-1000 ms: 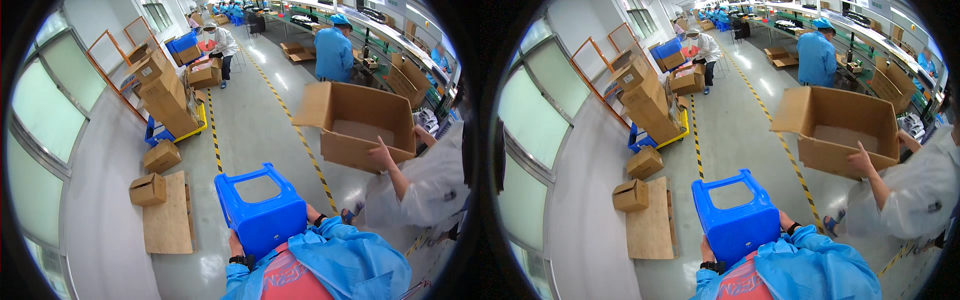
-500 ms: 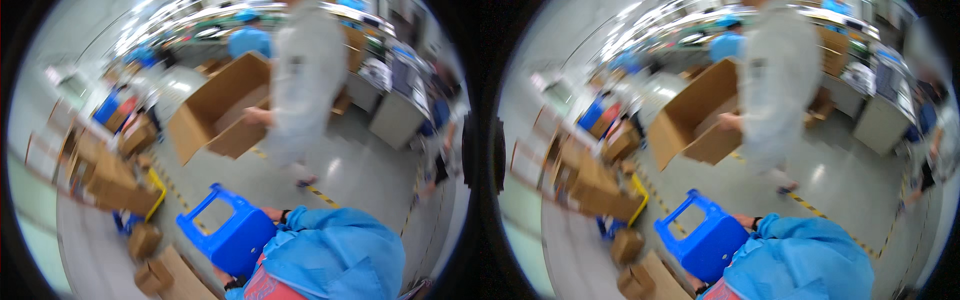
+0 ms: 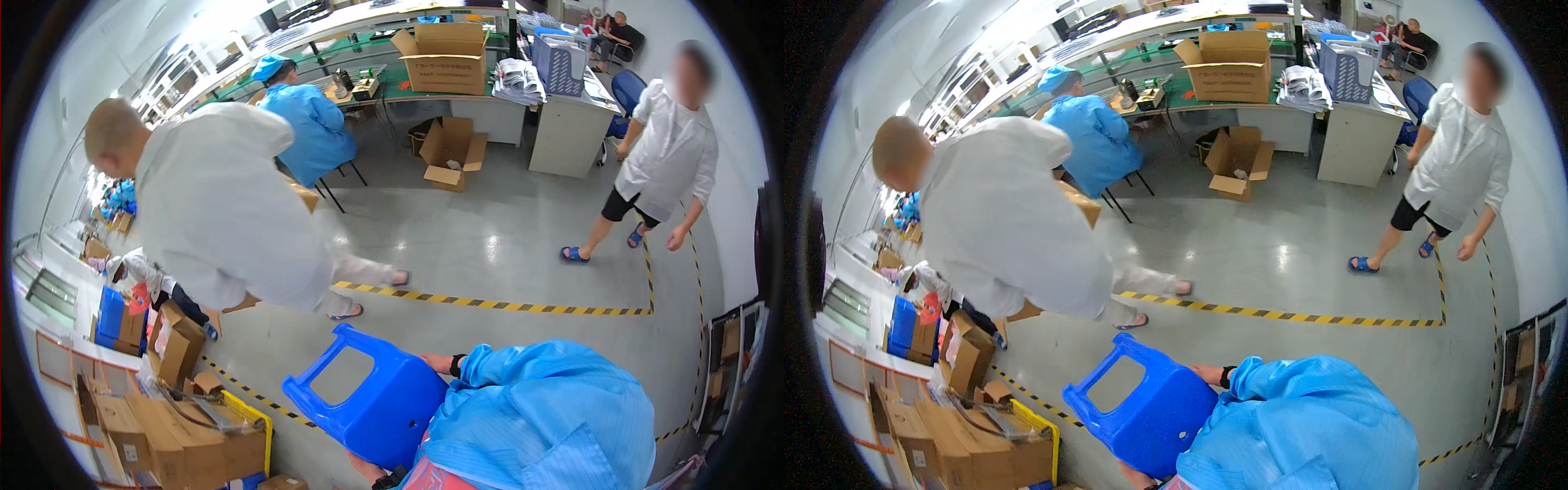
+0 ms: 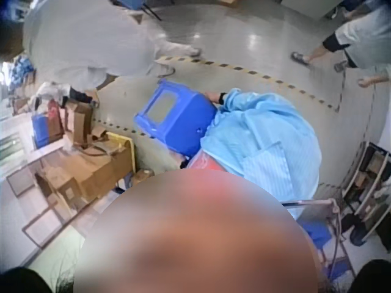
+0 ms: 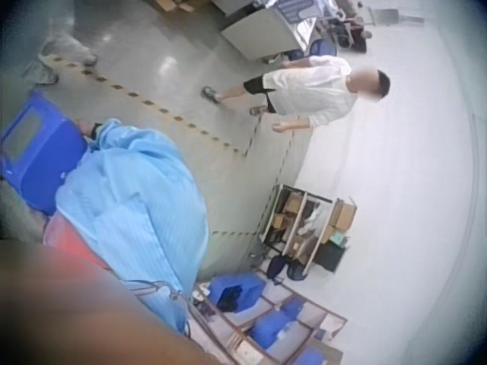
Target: The recorder carries a stool to a workstation and then assembles small white plastic components onto a metal wire frame.
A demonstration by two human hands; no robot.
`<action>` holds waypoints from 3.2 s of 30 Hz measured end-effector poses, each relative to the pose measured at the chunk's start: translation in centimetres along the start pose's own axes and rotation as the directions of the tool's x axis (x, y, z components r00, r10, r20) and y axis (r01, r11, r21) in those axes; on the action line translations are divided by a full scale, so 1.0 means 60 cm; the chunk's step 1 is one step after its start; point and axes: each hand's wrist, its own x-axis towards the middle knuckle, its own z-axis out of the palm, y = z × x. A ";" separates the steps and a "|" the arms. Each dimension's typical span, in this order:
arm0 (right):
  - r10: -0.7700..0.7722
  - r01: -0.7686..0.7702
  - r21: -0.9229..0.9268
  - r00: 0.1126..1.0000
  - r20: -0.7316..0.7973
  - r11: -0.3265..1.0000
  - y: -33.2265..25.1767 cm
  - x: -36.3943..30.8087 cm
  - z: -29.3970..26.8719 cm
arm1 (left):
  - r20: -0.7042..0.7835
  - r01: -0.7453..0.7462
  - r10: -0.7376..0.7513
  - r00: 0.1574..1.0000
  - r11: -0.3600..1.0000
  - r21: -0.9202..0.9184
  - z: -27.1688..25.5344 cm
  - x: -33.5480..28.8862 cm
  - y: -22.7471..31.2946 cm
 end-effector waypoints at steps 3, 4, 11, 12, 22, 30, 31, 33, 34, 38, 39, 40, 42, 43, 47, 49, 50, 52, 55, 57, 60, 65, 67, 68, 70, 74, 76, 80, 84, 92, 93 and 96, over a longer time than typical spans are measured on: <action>-0.033 0.033 0.011 0.999 -0.037 0.999 -0.036 0.052 0.030 | 0.056 -0.117 0.110 0.992 0.982 0.145 -0.026 0.063 0.028; -0.039 0.040 0.012 0.998 -0.042 0.999 -0.045 0.073 0.048 | 0.033 -0.062 0.062 0.998 0.998 -0.022 -0.040 0.113 -0.018; -0.149 0.145 -0.053 0.987 -0.068 0.988 -0.096 0.237 0.145 | 0.108 0.046 -0.011 0.994 0.941 -0.334 -0.114 0.302 -0.007; -0.144 0.141 -0.064 0.988 -0.053 0.988 -0.122 0.250 0.164 | 0.093 0.048 -0.017 0.995 0.938 -0.344 -0.133 0.328 -0.017; 0.110 -0.108 0.107 0.994 -0.010 0.988 -0.240 0.387 0.279 | 0.048 0.120 -0.114 0.992 0.979 -0.166 -0.208 0.443 0.065; 0.274 -0.271 0.226 0.962 0.022 0.935 -0.375 0.487 0.317 | -0.055 0.115 -0.145 0.988 0.924 -0.366 -0.192 0.579 0.020; 0.166 -0.171 0.150 0.985 0.040 0.974 -0.343 0.520 0.290 | 0.020 0.185 -0.192 0.981 0.909 -0.374 -0.188 0.600 0.020; 0.053 -0.059 0.068 0.995 0.085 0.996 -0.359 0.562 0.263 | 0.078 0.244 -0.232 0.970 0.889 -0.387 -0.167 0.635 0.056; 0.080 -0.086 0.100 0.995 0.067 0.991 -0.367 0.579 0.251 | 0.077 0.254 -0.243 0.967 0.896 -0.363 -0.150 0.650 0.076; 0.138 -0.139 0.098 0.990 0.015 0.985 -0.437 0.622 0.214 | 0.139 0.365 -0.338 0.931 0.852 -0.375 -0.105 0.743 0.056; 0.129 -0.124 0.107 0.991 -0.041 0.986 -0.453 0.631 0.197 | 0.139 0.361 -0.334 0.932 0.852 -0.378 -0.077 0.768 0.067; 0.073 -0.072 0.023 0.996 -0.057 0.997 -0.419 0.656 0.154 | 0.123 0.261 -0.231 0.965 0.885 -0.387 -0.044 0.788 0.077; 0.068 -0.065 0.041 0.995 -0.069 0.997 -0.446 0.707 0.142 | 0.101 0.158 -0.128 0.987 0.905 -0.395 0.004 0.833 0.085; 0.065 -0.060 0.062 0.994 -0.086 0.996 -0.435 0.699 0.106 | 0.138 0.191 -0.151 0.979 0.916 -0.352 0.026 0.856 0.087; 0.056 -0.043 0.118 0.992 -0.113 0.992 -0.451 0.711 0.029 | 0.250 0.307 -0.229 0.941 0.887 -0.345 0.083 0.903 0.143; 0.059 -0.032 0.161 0.985 -0.162 0.986 -0.458 0.717 -0.003 | 0.277 0.308 -0.226 0.934 0.902 -0.304 0.122 0.916 0.233; 0.060 -0.028 0.179 0.982 -0.177 0.983 -0.454 0.712 -0.020 | 0.287 0.299 -0.220 0.932 0.916 -0.268 0.135 0.923 0.270; 0.059 -0.012 0.217 0.975 -0.214 0.976 -0.462 0.724 -0.032 | 0.302 0.274 -0.199 0.932 0.934 -0.230 0.162 0.950 0.308; 0.058 0.014 0.265 0.963 -0.262 0.964 -0.474 0.739 -0.051 | 0.311 0.217 -0.155 0.938 0.960 -0.178 0.196 0.993 0.324; 0.058 0.030 0.293 0.956 -0.289 0.956 -0.489 0.756 -0.066 | 0.303 0.188 -0.132 0.944 0.968 -0.166 0.216 1.029 0.326; 0.057 0.042 0.312 0.952 -0.300 0.949 -0.528 0.811 -0.080 | 0.259 0.138 -0.094 0.961 0.978 -0.158 0.236 1.089 0.337; 0.038 0.068 0.333 0.952 -0.303 0.941 -0.610 0.958 -0.105 | 0.240 0.025 0.018 0.971 0.984 -0.174 0.266 1.217 0.396; 0.036 0.055 0.305 0.958 -0.285 0.951 -0.669 1.020 -0.119 | 0.234 -0.030 0.050 0.971 0.996 -0.085 0.277 1.275 0.450; 0.023 0.067 0.290 0.955 -0.295 0.955 -0.701 1.047 -0.119 | 0.179 -0.009 0.027 0.983 0.995 -0.101 0.283 1.306 0.447; -0.017 0.084 0.260 0.968 -0.251 0.962 -0.757 1.102 -0.112 | 0.145 -0.024 0.029 0.989 0.999 -0.041 0.303 1.383 0.420; -0.069 0.112 0.145 0.959 -0.274 0.983 -0.830 1.215 -0.135 | 0.052 0.015 -0.011 0.999 0.997 -0.081 0.327 1.463 0.495; -0.010 0.048 0.159 0.972 -0.237 0.986 -0.874 1.252 -0.152 | 0.078 -0.061 0.059 0.995 0.998 0.025 0.341 1.505 0.502; -0.075 0.101 0.163 0.984 -0.160 0.981 -0.946 1.356 -0.193 | 0.021 0.011 -0.010 1.000 0.998 -0.061 0.419 1.601 0.529; -0.101 0.116 0.081 0.980 -0.171 0.990 -0.986 1.492 -0.288 | -0.010 -0.022 0.022 1.000 0.998 -0.067 0.490 1.699 0.590; 0.053 -0.052 0.007 0.992 -0.113 0.999 -1.201 1.727 -0.405 | -0.119 -0.022 0.002 0.993 0.985 -0.170 0.627 1.883 0.739; 0.059 -0.059 0.001 0.993 -0.102 0.998 -1.211 1.757 -0.415 | -0.131 -0.016 -0.006 0.991 0.985 -0.173 0.636 1.906 0.757; 0.023 -0.010 0.103 0.991 -0.128 0.995 -1.233 1.850 -0.439 | -0.186 -0.003 -0.017 0.982 0.994 -0.107 0.658 1.968 0.821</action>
